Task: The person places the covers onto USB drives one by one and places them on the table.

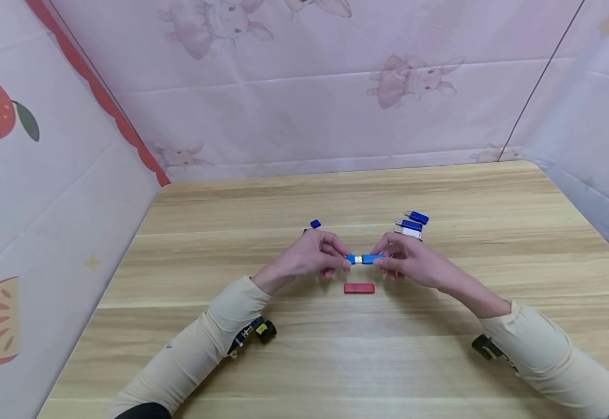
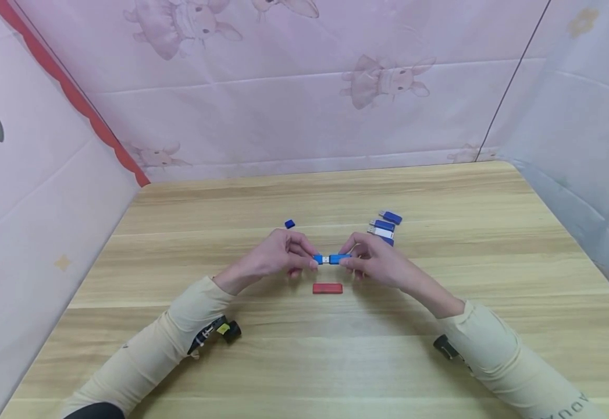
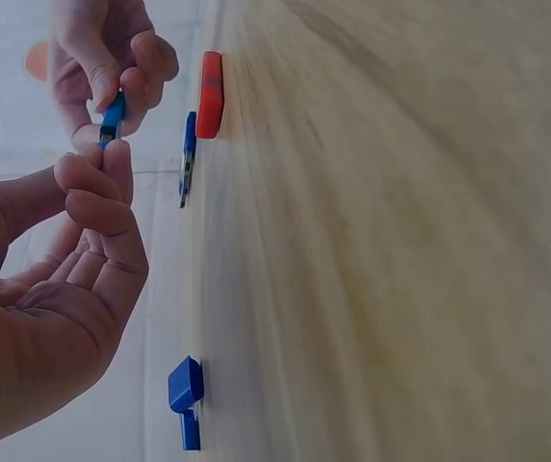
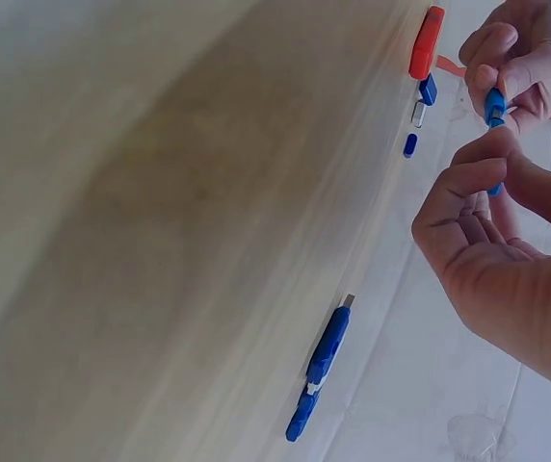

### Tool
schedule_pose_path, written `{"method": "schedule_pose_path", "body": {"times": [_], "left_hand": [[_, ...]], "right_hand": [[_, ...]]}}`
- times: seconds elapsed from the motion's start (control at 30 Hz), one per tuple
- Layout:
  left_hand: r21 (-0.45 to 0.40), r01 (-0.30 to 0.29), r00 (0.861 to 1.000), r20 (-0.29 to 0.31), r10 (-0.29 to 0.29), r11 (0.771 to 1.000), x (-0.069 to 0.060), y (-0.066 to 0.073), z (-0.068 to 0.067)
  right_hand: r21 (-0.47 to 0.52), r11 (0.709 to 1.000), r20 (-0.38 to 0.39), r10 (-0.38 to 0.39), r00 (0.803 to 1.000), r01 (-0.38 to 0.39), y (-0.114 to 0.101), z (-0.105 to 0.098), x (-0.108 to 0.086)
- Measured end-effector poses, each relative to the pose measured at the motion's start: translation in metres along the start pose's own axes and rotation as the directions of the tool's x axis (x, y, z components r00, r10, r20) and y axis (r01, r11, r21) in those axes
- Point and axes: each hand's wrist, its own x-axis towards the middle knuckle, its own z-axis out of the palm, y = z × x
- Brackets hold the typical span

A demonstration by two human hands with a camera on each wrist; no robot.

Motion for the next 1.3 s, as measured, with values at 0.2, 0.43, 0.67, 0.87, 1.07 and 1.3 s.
{"method": "schedule_pose_path", "body": {"times": [0.2,0.43,0.67,0.87,1.07,1.3], "left_hand": [[-0.002,-0.017,1.000,0.006,0.017,1.000,0.001,0.000,0.001],[-0.014,-0.017,1.000,0.012,0.017,1.000,0.003,0.003,0.005],[-0.004,-0.021,1.000,-0.009,0.021,1.000,0.003,0.003,0.006],[-0.032,-0.017,0.999,-0.032,0.016,0.999,-0.002,0.005,0.003],[-0.046,-0.046,0.999,-0.022,0.045,0.998,-0.003,0.010,0.003],[-0.039,-0.051,0.998,-0.030,0.050,0.998,-0.003,0.014,0.003]], "right_hand": [[0.006,1.000,0.008,-0.009,1.000,0.009,-0.001,0.003,0.001],[0.004,1.000,0.006,0.000,1.000,0.000,0.001,0.005,0.003],[-0.029,1.000,-0.014,-0.013,1.000,0.012,-0.002,0.008,0.008],[-0.039,0.999,-0.018,-0.014,1.000,0.013,-0.013,0.009,0.009],[-0.025,0.999,-0.032,-0.022,0.999,0.021,-0.017,0.008,0.004],[-0.002,1.000,-0.054,-0.013,0.998,0.012,-0.015,0.008,0.003]]}}
